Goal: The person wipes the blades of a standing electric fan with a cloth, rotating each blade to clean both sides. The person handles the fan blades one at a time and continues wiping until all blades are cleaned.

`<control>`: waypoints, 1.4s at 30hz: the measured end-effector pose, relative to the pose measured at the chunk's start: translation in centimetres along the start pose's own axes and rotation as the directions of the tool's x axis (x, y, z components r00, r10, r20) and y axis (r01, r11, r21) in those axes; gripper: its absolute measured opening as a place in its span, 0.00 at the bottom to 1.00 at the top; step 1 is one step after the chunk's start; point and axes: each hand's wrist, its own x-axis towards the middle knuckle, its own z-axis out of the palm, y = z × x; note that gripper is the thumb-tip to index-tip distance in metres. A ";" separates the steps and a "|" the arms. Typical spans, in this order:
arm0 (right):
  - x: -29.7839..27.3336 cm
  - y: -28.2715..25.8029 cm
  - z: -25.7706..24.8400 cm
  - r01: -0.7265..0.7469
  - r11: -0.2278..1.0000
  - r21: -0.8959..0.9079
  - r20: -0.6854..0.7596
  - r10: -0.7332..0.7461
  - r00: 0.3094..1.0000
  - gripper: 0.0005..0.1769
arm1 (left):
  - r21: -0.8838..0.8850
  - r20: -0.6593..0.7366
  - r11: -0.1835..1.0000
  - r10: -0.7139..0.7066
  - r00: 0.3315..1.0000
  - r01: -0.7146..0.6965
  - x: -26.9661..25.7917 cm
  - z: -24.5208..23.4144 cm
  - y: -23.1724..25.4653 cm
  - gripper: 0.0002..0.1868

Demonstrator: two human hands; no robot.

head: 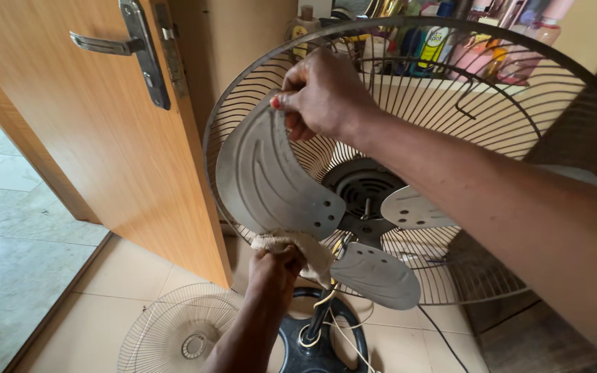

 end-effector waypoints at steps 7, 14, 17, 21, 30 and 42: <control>-0.2 -0.3 1.0 -0.026 0.997 -0.077 -0.025 0.024 0.999 0.12 | 0.368 -0.047 0.929 0.060 0.997 -0.039 -1.6 0.0 0.0 0.11; 0.8 0.5 -0.3 -0.025 0.999 -0.025 -0.053 0.023 0.998 0.14 | -0.091 0.129 0.996 0.034 0.991 -0.023 -1.4 2.7 0.3 0.13; 0.8 0.9 -0.5 0.023 0.997 -0.069 -0.067 -0.027 0.997 0.13 | -0.127 0.093 0.992 -0.007 0.996 0.018 -2.3 5.1 0.1 0.17; 0.9 0.9 -0.2 0.023 0.999 -0.043 -0.073 -0.026 0.997 0.13 | -0.147 0.124 0.983 -0.088 0.988 0.106 -3.7 7.4 -1.4 0.19; 0.8 1.1 -0.3 0.002 0.998 0.063 -0.098 0.004 0.995 0.13 | -0.244 -0.094 0.970 -0.048 0.994 0.024 -2.5 10.2 -3.8 0.21; 1.1 3.1 -3.0 0.046 0.987 0.155 -0.223 -0.011 0.975 0.13 | 0.103 -0.103 0.987 0.134 0.986 -0.124 -1.5 8.5 -1.1 0.13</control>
